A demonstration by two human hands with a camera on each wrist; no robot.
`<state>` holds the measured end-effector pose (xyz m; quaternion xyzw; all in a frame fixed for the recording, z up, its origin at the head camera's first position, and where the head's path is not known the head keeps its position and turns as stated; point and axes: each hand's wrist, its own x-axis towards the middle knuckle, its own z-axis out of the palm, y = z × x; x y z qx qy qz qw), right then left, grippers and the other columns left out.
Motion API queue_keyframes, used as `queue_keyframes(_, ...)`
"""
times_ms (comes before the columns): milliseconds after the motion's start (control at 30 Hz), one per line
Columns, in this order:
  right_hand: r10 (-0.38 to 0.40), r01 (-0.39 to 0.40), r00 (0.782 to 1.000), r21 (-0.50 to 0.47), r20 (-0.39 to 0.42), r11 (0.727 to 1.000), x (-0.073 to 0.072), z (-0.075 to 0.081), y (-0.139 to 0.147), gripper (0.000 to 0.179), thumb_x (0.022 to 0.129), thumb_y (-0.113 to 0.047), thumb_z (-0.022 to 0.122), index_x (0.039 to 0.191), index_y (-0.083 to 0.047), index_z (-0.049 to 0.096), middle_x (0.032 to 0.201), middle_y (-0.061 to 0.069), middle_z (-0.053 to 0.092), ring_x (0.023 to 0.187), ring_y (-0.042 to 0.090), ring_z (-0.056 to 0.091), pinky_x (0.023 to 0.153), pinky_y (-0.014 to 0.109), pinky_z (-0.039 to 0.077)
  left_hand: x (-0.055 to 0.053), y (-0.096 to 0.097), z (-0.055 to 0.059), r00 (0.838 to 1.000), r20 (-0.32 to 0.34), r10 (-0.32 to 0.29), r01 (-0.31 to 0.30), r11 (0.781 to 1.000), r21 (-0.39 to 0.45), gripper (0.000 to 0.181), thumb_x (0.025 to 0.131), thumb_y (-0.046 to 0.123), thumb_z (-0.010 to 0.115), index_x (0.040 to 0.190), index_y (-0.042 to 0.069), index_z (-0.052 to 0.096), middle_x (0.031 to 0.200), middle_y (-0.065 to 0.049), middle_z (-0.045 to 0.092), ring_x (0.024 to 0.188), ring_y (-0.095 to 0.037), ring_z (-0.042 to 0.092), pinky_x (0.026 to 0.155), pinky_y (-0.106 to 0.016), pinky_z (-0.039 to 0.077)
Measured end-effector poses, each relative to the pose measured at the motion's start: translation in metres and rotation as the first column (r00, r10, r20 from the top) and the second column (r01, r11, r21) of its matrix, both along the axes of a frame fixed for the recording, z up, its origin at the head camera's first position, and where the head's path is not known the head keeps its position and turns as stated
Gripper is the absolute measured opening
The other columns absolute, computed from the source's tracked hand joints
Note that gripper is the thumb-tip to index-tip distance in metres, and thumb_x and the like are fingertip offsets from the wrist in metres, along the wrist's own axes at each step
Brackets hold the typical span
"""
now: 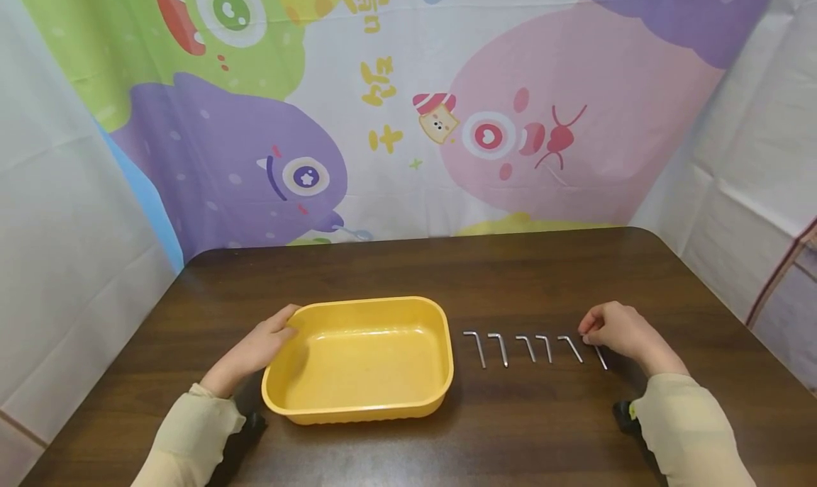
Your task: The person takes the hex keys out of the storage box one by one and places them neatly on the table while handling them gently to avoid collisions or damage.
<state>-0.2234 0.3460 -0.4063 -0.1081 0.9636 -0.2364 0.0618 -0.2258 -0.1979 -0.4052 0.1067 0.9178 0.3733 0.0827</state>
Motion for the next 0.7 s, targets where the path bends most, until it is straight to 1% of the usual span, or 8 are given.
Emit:
queue_keyframes(167,0.000,0.000,1.000,0.019,0.010,1.000,-0.0002,0.0001,-0.0018,0.009,0.074,-0.013,0.068,0.081,-0.008,0.065,0.078,0.002,0.064,0.071,0.013,0.054,0.062,0.033,0.040,0.0008,-0.0002,0.0015,1.000,-0.012,-0.003,0.003,1.000,-0.004,0.033,0.092,0.010,0.035,0.123,0.009,0.044,0.107,-0.014,0.057,0.080,-0.021,0.055,0.067,-0.029,0.045)
queue_keyframes(367,-0.004,0.003,1.000,0.032,0.028,0.999,-0.0020,0.0007,-0.0042,0.008,0.075,-0.013,0.067,0.080,-0.008,0.065,0.074,-0.001,0.062,0.068,0.013,0.051,0.062,0.032,0.039,-0.0005,-0.0002,0.0018,1.000,-0.029,-0.002,0.002,1.000,-0.021,0.033,0.091,0.010,0.035,0.123,0.009,0.045,0.109,-0.014,0.057,0.083,-0.022,0.055,0.069,-0.031,0.045)
queue_keyframes(700,-0.013,0.011,0.999,0.042,0.048,0.999,-0.0021,-0.0007,-0.0043,0.007,0.075,-0.012,0.066,0.080,-0.009,0.064,0.077,0.001,0.063,0.069,0.014,0.050,0.062,0.032,0.038,0.0007,0.0001,0.0006,1.000,-0.010,-0.003,0.003,1.000,-0.005,0.033,0.092,0.010,0.035,0.123,0.009,0.044,0.108,-0.014,0.057,0.082,-0.022,0.055,0.069,-0.030,0.045)
